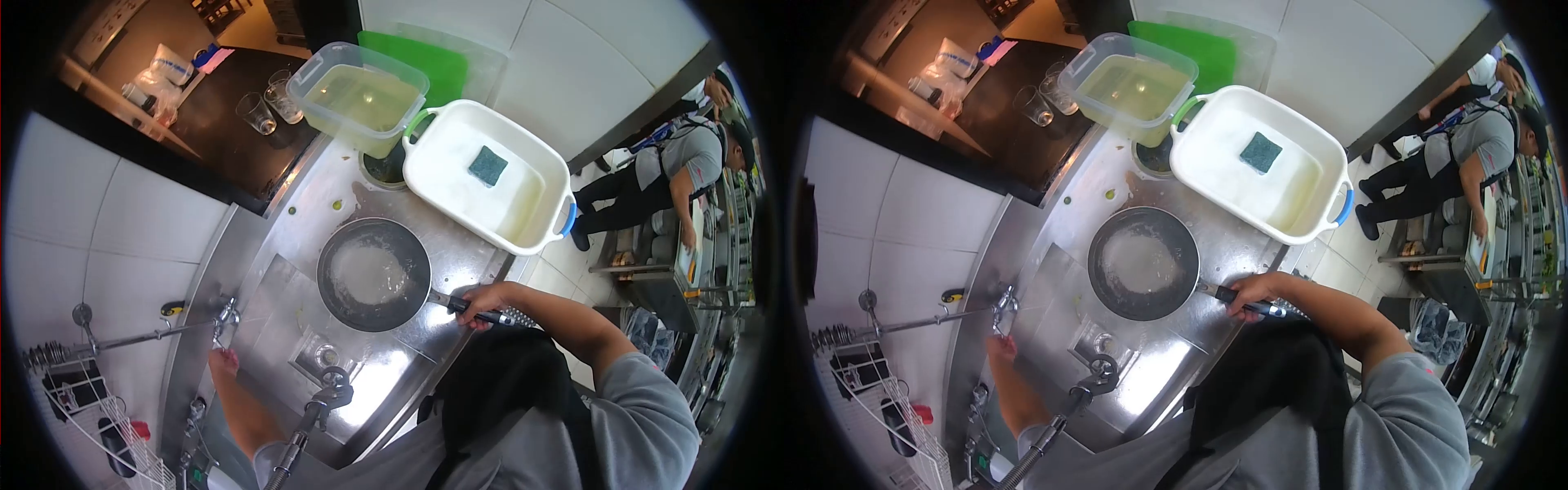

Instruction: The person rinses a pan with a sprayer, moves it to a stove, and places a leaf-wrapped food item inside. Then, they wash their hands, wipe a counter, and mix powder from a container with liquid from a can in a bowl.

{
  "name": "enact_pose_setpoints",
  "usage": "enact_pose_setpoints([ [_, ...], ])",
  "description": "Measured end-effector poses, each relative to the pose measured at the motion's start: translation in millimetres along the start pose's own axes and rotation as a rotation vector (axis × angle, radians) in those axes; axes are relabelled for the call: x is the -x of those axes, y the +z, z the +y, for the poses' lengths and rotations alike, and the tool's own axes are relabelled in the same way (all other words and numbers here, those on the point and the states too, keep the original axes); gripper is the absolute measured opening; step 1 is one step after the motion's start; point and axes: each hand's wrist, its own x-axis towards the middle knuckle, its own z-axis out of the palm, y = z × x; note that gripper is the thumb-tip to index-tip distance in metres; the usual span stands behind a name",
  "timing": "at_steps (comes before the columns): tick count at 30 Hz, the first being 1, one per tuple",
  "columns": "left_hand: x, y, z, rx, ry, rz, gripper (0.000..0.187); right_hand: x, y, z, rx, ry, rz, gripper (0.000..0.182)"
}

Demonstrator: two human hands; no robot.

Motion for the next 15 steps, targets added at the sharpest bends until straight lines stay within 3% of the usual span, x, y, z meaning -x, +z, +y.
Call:
enact_pose_setpoints([
  [2,4,-1,7,0.107,-0.056,0.015,0.01,-3,8,7,-0.047,-0.061,-0.004,0.026],
  [4,-2,-2,11,0.29,-0.089,-0.163,0.019,-5,19,10,0.009,-0.146,0.01,0.023],
  [8,-8,6,26,0.465,-0.087,-0.263,0.025,3,37,7,0.129,-0.24,0.098,0.026],
  [10,2,25,43,0.538,-0.023,0.012,0.034,4,37,6,0.158,-0.234,0.136,0.027],
  [14,9,17,42,0.345,-0.054,-0.063,0.041,0,38,9,0.238,-0.252,0.143,0.024],
  [15,24,20,29,0.275,0.076,-0.1,0.04,0,37,11,0.216,-0.264,0.123,0.024],
])
